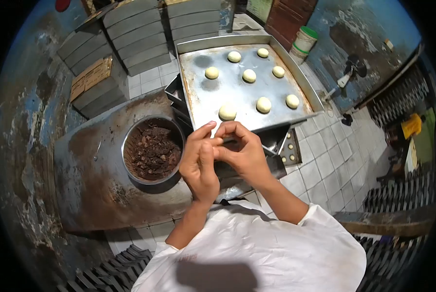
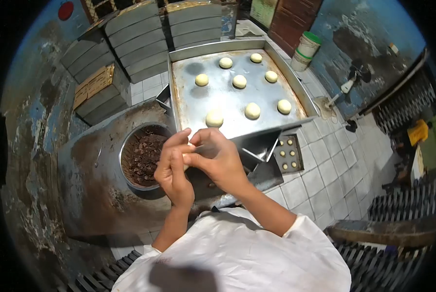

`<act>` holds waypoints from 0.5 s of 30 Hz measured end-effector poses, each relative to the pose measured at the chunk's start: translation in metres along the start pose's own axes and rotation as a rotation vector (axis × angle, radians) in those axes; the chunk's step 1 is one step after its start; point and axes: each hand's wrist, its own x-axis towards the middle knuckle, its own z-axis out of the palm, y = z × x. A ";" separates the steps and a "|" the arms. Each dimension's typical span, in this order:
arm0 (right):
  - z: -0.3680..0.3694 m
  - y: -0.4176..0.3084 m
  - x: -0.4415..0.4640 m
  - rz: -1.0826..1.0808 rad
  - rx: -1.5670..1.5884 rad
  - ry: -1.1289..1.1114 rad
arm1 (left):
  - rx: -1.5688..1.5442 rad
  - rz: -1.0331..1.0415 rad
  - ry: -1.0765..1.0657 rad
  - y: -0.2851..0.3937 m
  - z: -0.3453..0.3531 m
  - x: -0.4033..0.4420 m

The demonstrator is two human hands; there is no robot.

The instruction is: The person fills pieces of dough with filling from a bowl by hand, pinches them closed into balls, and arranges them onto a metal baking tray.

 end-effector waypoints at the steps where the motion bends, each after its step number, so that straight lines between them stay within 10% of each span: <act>1: -0.008 -0.009 0.006 0.170 0.057 -0.101 | 0.032 0.097 -0.062 -0.004 0.003 0.005; 8: -0.062 -0.030 0.072 0.571 -0.101 -0.711 | 0.289 0.104 -0.151 -0.013 0.001 0.019; 15: -0.091 0.011 0.300 -0.644 -0.979 -0.446 | 0.431 -0.089 0.402 -0.031 -0.106 -0.032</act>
